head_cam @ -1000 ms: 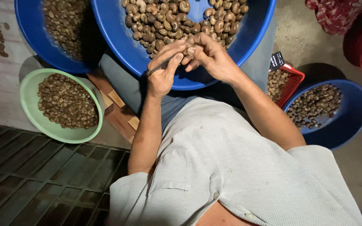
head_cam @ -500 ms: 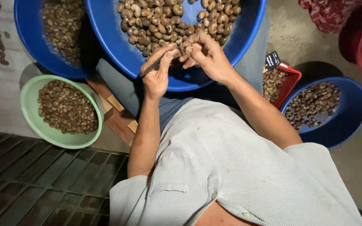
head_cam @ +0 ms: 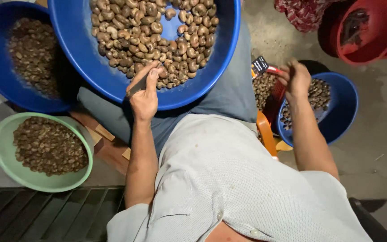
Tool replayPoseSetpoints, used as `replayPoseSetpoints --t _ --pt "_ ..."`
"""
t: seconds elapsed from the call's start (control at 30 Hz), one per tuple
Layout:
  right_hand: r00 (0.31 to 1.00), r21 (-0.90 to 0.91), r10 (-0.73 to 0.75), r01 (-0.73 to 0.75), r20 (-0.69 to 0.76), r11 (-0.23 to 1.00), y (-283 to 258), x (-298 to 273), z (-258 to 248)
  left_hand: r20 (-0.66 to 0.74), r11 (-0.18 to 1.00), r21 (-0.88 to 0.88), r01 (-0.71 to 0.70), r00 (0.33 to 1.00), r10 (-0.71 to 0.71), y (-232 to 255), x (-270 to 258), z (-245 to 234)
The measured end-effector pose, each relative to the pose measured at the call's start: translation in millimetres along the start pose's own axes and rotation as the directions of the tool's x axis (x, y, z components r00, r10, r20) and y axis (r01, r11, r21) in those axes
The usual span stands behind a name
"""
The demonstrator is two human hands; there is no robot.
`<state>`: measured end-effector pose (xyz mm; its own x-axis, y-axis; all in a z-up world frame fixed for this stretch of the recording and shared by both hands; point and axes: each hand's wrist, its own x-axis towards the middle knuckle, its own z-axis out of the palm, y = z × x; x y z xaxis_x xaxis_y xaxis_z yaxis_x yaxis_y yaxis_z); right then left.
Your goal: Shelling cashew nuts using a small hand tool and sorting them into different containers
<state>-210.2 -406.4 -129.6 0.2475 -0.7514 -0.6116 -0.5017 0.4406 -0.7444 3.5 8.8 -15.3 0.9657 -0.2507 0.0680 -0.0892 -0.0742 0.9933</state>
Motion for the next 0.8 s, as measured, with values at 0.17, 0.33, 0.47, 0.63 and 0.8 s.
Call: replayPoseSetpoints --t 0.17,0.33,0.47,0.63,0.8 --pt "0.990 -0.320 -0.015 -0.030 -0.137 0.947 78 77 -136 -0.030 0.998 0.055 -0.031 0.999 0.033 -1 0 2" --pt "0.982 -0.998 -0.177 -0.071 -0.070 0.003 47 56 -138 0.032 0.995 0.093 -0.046 0.999 0.043 8 0 0" --pt "0.894 0.105 -0.436 0.426 0.107 0.899 14 30 -43 -0.008 0.997 0.081 -0.010 1.000 0.011 8 0 1" --pt "0.527 0.077 -0.795 0.818 0.300 0.571 -115 -115 119 -0.037 0.987 0.114 -0.116 0.992 0.121 17 0 -1" --pt "0.126 0.054 -0.588 0.959 0.799 0.278 -169 -179 227 -0.104 0.982 0.139 -0.126 0.984 0.141 16 0 2"
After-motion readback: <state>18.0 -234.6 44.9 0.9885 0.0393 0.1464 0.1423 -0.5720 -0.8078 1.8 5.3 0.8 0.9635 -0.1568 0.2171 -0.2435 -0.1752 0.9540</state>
